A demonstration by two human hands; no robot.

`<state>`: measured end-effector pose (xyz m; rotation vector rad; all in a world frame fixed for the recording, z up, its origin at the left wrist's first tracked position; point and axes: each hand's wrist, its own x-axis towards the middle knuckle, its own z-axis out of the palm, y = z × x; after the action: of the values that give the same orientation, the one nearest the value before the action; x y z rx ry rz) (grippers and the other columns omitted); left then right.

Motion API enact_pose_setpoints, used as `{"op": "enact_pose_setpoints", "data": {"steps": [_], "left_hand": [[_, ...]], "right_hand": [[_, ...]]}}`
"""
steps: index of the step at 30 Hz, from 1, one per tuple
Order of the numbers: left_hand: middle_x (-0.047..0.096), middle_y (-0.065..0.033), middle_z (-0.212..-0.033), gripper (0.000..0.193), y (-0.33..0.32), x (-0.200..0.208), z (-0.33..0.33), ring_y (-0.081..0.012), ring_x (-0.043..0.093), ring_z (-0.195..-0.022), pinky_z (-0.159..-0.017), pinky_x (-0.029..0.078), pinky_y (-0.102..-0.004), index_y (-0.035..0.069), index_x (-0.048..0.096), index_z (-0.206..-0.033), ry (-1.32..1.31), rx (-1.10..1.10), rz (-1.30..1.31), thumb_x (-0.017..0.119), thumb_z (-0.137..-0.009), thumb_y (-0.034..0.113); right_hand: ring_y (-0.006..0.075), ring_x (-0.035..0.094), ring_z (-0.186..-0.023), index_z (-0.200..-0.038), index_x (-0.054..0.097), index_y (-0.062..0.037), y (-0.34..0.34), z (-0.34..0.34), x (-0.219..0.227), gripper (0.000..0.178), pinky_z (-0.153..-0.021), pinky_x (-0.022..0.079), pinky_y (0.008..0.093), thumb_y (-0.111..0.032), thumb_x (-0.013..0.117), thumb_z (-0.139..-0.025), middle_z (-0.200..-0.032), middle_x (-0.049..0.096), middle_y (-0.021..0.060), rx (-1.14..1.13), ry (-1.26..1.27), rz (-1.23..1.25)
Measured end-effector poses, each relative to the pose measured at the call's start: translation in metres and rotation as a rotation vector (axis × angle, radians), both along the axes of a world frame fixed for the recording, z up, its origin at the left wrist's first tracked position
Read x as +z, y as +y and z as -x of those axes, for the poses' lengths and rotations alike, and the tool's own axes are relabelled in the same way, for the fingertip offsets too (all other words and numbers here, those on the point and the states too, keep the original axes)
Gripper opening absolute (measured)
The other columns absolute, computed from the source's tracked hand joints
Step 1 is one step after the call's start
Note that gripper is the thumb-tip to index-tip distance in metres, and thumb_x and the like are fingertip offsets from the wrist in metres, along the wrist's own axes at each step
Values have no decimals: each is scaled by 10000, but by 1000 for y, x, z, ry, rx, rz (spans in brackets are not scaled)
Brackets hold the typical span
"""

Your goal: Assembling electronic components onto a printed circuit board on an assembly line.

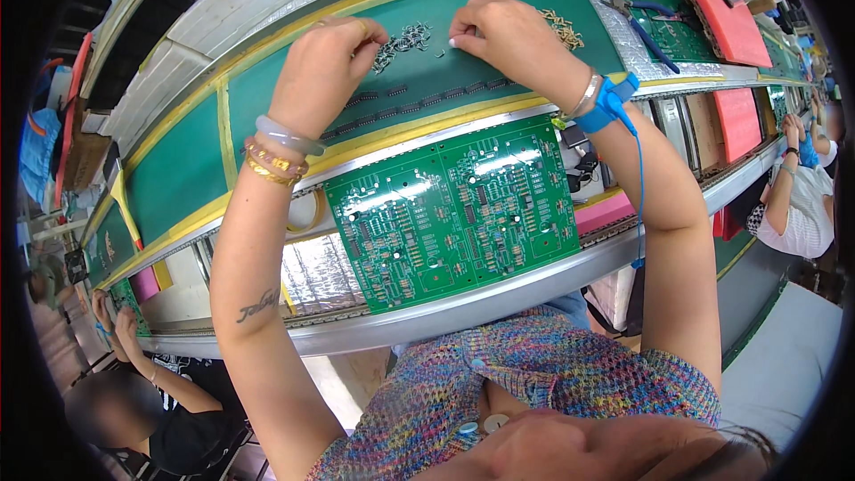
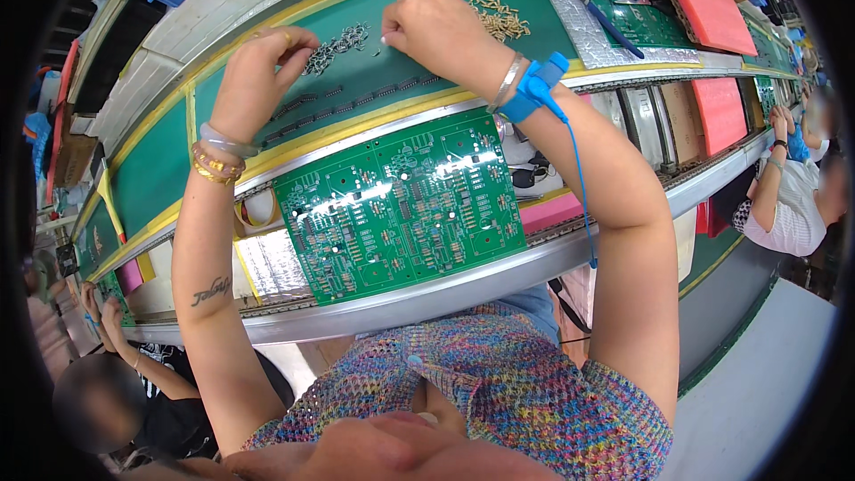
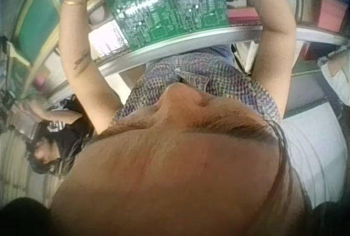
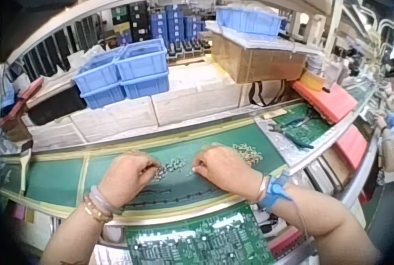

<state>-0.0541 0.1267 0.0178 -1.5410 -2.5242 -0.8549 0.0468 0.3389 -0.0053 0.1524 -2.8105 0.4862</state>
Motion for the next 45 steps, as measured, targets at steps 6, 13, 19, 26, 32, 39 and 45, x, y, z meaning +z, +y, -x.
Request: {"op": "enact_pose_setpoints", "data": {"steps": [6, 13, 19, 26, 32, 39, 45], "left_hand": [[667, -98, -865, 133, -39, 13, -22, -175, 639, -780, -713, 499, -265, 32, 709, -949, -527, 31, -57, 628, -856, 82], [667, -49, -864, 123, -90, 0, -54, -94, 615, -810, -735, 501, -219, -9, 702, -940, -759, 82, -204, 678, -827, 34], [694, -60, -904, 162, -122, -11, -67, -91, 642, -821, -710, 505, -196, -21, 681, -1000, -1056, 191, -185, 662, -843, 14], [689, -72, -950, 162, -136, -24, -72, -108, 646, -861, -773, 519, -215, -24, 675, -988, -1175, 228, -237, 667, -827, -14], [669, -63, -920, 146, -126, -28, -89, -123, 648, -818, -766, 536, -241, -12, 689, -926, -856, 319, -168, 677, -782, -32], [672, -85, -866, 140, -124, -28, -97, -156, 657, -752, -674, 532, -250, 2, 691, -883, -593, 279, -39, 693, -746, -31], [679, -71, -816, 127, -119, -28, -99, -146, 656, -711, -655, 527, -241, 6, 690, -854, -495, 319, 26, 704, -731, -22]], "right_hand": [[295, 618, -774, -782, 641, -48, -26, 3, -11, 127, -687, 486, 408, -162, 693, -762, -790, 643, 109, -135, -124, 30], [287, 613, -771, -846, 627, -49, -19, 8, -25, 99, -699, 487, 392, -87, 662, -762, -785, 624, 97, -14, 32, 90], [308, 615, -790, -847, 622, -22, -26, 5, -17, 89, -702, 490, 391, -86, 647, -791, -825, 618, 125, -161, -14, 106], [319, 603, -790, -822, 597, -37, -35, 7, -26, 106, -705, 484, 415, -140, 624, -826, -813, 605, 133, -112, 57, -47], [316, 598, -790, -869, 550, -38, -32, 1, -19, 96, -686, 472, 415, -123, 590, -851, -836, 600, 128, 10, 150, -80], [334, 592, -782, -860, 566, -48, -52, -64, 32, 58, -664, 465, 408, -97, 585, -836, -826, 604, 136, 51, -97, 255], [317, 603, -800, -926, 597, -29, -46, -104, 30, 110, -695, 479, 375, -44, 610, -818, -861, 609, 117, 64, -153, 373]]}}
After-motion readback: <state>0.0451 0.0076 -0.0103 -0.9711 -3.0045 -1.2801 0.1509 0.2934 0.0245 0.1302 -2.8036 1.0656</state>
